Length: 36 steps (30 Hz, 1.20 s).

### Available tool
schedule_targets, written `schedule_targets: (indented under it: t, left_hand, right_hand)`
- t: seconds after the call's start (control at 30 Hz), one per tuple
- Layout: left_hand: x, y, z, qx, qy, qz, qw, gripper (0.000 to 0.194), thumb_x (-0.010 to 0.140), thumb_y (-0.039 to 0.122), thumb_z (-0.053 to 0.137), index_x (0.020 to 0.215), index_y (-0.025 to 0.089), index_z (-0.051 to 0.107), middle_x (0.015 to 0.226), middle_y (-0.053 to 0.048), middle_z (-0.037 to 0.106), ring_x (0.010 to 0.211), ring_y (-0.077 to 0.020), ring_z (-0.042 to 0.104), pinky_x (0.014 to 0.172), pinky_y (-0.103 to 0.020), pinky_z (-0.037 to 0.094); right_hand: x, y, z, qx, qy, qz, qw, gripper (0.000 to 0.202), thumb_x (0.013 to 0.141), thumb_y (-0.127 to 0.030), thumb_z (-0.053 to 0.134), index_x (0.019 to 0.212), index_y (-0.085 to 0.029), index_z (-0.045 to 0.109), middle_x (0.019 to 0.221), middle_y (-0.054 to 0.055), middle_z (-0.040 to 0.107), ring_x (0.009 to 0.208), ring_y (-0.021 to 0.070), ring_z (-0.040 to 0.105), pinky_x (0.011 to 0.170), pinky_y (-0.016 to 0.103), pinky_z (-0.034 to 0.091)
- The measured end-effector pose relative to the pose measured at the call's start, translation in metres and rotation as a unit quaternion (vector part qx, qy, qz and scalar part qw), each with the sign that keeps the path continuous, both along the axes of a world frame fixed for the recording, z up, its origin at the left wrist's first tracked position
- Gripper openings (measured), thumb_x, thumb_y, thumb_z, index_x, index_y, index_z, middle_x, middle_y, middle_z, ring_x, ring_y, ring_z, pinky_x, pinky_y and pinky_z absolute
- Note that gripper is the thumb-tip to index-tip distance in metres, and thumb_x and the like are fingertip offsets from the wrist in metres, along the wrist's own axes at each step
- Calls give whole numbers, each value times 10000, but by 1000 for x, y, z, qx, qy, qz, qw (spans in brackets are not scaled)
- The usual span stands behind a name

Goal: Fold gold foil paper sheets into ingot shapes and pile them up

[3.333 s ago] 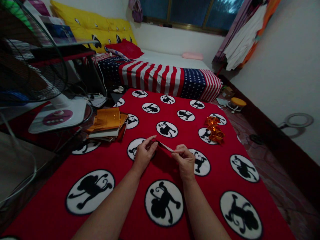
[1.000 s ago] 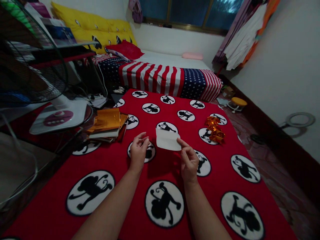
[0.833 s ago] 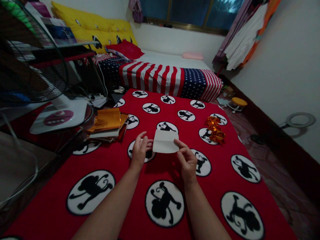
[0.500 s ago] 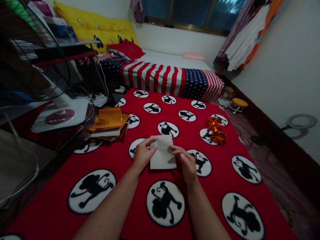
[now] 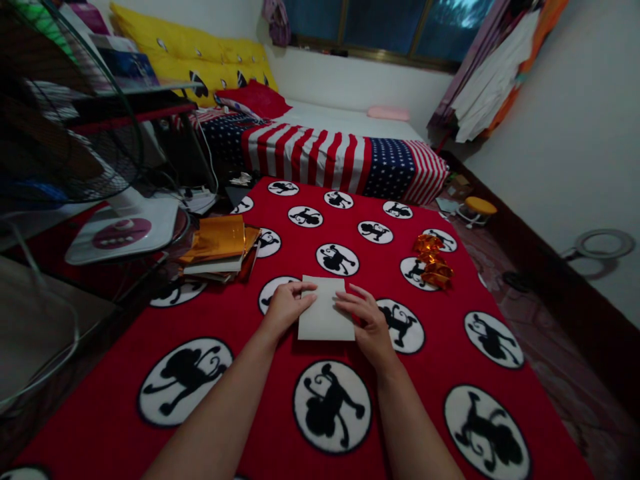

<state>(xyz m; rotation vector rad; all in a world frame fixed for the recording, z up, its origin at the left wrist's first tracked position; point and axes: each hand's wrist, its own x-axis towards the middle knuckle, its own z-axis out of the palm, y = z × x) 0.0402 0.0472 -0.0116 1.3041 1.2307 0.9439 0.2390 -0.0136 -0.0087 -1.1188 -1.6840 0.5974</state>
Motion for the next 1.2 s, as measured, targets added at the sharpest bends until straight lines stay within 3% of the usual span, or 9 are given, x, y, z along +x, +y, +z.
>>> schedule_targets:
  t: [0.1, 0.27, 0.37, 0.47, 0.57, 0.73, 0.87, 1.0, 1.2]
  left_hand:
    - [-1, 1, 0, 27, 44, -15, 999, 338, 664, 297, 704, 954, 127, 743, 790, -71, 711, 606, -155, 605, 550, -247, 455]
    - [-13, 6, 1, 170, 135, 37, 976, 266, 732, 164, 566, 922, 178, 752, 945, -78, 656, 753, -157, 616, 666, -262, 487]
    - [-22, 6, 10, 214, 127, -76, 966, 391, 672, 45, 496, 919, 208, 752, 1047, -73, 641, 938, -182, 621, 741, -259, 495]
    - [-27, 1, 21, 223, 133, -207, 943, 472, 665, 40, 559, 1063, 241, 715, 1108, -57, 666, 1052, -204, 599, 901, -304, 470]
    - [-28, -3, 26, 211, 147, -251, 933, 492, 676, 162, 708, 1161, 240, 668, 1161, -67, 666, 1076, -224, 594, 968, -340, 442]
    - [-27, -5, 27, 205, 169, -310, 913, 360, 638, 327, 804, 978, 229, 738, 1152, -67, 682, 1065, -227, 604, 979, -344, 424]
    - [-26, -5, 30, 148, 149, -304, 929, 166, 759, 321, 698, 861, 204, 755, 1132, -54, 694, 1028, -201, 618, 938, -291, 440]
    - [-25, -4, 27, 96, 138, -264, 950, 213, 823, 311, 588, 888, 180, 743, 933, -21, 732, 857, -172, 637, 801, -254, 468]
    - [-21, 0, 14, 110, 250, -146, 951, 197, 733, 317, 622, 811, 159, 712, 740, -14, 685, 698, -158, 585, 624, -232, 405]
  right_hand:
    - [5, -1, -4, -19, -16, 27, 999, 344, 812, -92, 615, 1015, -343, 733, 1068, 8, 726, 1129, 239, 574, 973, 464, 445]
    - [11, -4, -7, -40, -29, -16, 999, 259, 826, -142, 614, 967, -316, 745, 966, 31, 733, 950, 235, 641, 872, 416, 480]
    - [9, -5, -4, -41, -43, -41, 997, 165, 859, -216, 612, 921, -296, 742, 915, 39, 728, 880, 229, 645, 822, 395, 479]
    - [6, -6, 0, -32, -84, -59, 994, 150, 887, -250, 581, 885, -278, 728, 867, 39, 722, 834, 220, 634, 786, 375, 461]
    - [4, -9, 5, -23, -142, -65, 987, 145, 875, -221, 574, 867, -257, 715, 855, 41, 718, 833, 219, 626, 783, 363, 438]
    - [2, -16, 9, -31, -135, -40, 990, 194, 788, -126, 586, 896, -230, 709, 870, 37, 717, 836, 200, 634, 785, 322, 442]
    - [-5, -16, 8, -108, -31, -57, 992, 134, 842, -236, 579, 841, -207, 710, 792, 29, 715, 721, 168, 640, 687, 266, 472]
    - [-11, -7, 3, -164, 28, -81, 983, 183, 839, -328, 584, 854, -196, 709, 776, 27, 721, 690, 171, 638, 631, 251, 469]
    - [-15, 8, 0, -185, -87, -193, 960, 178, 758, -375, 631, 711, -205, 659, 628, 1, 660, 579, 148, 577, 536, 225, 387]
